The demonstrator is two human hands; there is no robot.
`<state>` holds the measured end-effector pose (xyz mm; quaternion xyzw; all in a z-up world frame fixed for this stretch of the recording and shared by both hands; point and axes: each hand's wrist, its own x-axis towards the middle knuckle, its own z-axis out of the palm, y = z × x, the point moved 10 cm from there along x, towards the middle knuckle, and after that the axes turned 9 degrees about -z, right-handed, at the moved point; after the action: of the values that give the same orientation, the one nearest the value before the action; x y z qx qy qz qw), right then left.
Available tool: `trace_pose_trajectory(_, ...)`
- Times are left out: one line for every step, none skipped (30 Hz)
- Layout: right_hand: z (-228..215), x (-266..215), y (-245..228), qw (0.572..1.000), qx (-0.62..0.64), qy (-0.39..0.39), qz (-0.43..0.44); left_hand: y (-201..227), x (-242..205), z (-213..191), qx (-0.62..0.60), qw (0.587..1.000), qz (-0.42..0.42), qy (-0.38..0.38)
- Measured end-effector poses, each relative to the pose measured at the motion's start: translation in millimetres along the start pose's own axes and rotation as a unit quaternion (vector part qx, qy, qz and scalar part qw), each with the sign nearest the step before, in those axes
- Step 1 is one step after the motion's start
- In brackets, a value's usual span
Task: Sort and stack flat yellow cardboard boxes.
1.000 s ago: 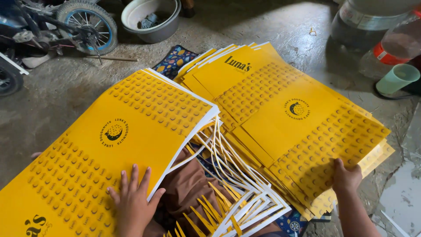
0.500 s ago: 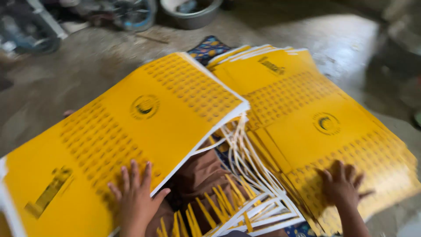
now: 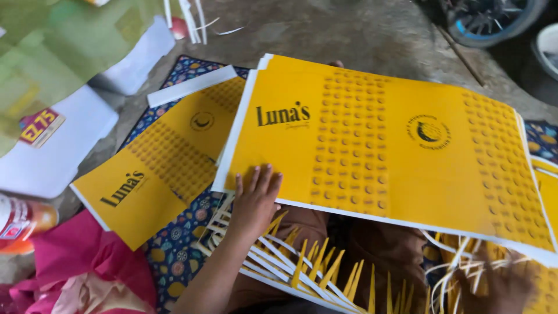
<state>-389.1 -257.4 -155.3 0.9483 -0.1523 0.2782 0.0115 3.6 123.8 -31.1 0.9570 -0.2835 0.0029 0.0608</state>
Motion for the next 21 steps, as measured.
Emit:
trace_pose_trajectory(0,63,-39,0.999,0.002,-0.001,-0.051,-2,-1,1,-0.018,0.999,0.036,0.03)
trace_pose_trajectory(-7,112,-88,0.995,0.003,-0.002,-0.098,-2,-4,2,-0.035,0.995,0.073,0.058)
trace_pose_trajectory(2,130,-105,0.994,0.004,-0.004,-0.105,-6,-4,-1,-0.037,0.995,0.067,0.059)
trace_pose_trajectory(21,147,-136,0.983,-0.016,-0.056,-0.177,-7,-5,-1,-0.057,0.994,0.077,0.044)
trace_pose_trajectory(40,160,-165,0.963,-0.036,-0.107,-0.246,-7,-5,-3,-0.077,0.993,0.087,0.03)
trace_pose_trajectory(30,181,-183,0.961,-0.036,-0.107,-0.251,-9,-5,-7,-0.079,0.993,0.083,0.031)
trace_pose_trajectory(23,200,-203,0.958,0.03,-0.13,-0.255,-8,-5,-8,-0.087,0.992,0.085,0.01)
trace_pose_trajectory(16,219,-223,0.95,0.095,-0.153,-0.257,-8,-4,-9,-0.095,0.991,0.089,-0.011)
trace_pose_trajectory(30,221,-212,0.949,0.094,-0.153,-0.261,-12,0,-9,-0.097,0.992,0.085,-0.009)
trace_pose_trajectory(47,222,-200,0.947,0.089,-0.173,-0.257,-13,2,-4,-0.097,0.99,0.094,-0.031)
trace_pose_trajectory(65,223,-187,0.944,0.083,-0.193,-0.254,-14,4,1,-0.098,0.988,0.103,-0.053)
trace_pose_trajectory(52,233,-192,0.943,0.081,-0.195,-0.256,-14,5,-5,-0.101,0.988,0.102,-0.053)
trace_pose_trajectory(49,242,-187,0.942,0.108,-0.247,-0.199,-13,7,-6,-0.096,0.988,0.097,-0.074)
trace_pose_trajectory(45,250,-182,0.936,0.133,-0.294,-0.14,-13,9,-9,-0.09,0.987,0.093,-0.093)
trace_pose_trajectory(43,253,-183,0.936,0.131,-0.294,-0.141,-12,11,-8,-0.093,0.987,0.094,-0.092)
trace_pose_trajectory(38,256,-182,0.94,0.151,-0.28,-0.125,-9,13,-18,-0.097,0.989,0.11,-0.034)
trace_pose_trajectory(33,260,-182,0.942,0.171,-0.265,-0.11,-7,14,-28,-0.1,0.987,0.124,0.024)
trace_pose_trajectory(23,262,-185,0.943,0.169,-0.263,-0.111,-7,13,-30,-0.101,0.987,0.125,0.027)
trace_pose_trajectory(5,268,-195,0.949,0.172,-0.221,-0.146,-6,11,-43,-0.097,0.983,0.132,0.085)
trace_pose_trajectory(-13,271,-204,0.951,0.176,-0.18,-0.183,-5,5,-54,-0.093,0.976,0.136,0.143)
trace_pose_trajectory(-22,274,-210,0.95,0.175,-0.179,-0.186,-3,4,-60,-0.093,0.976,0.134,0.146)
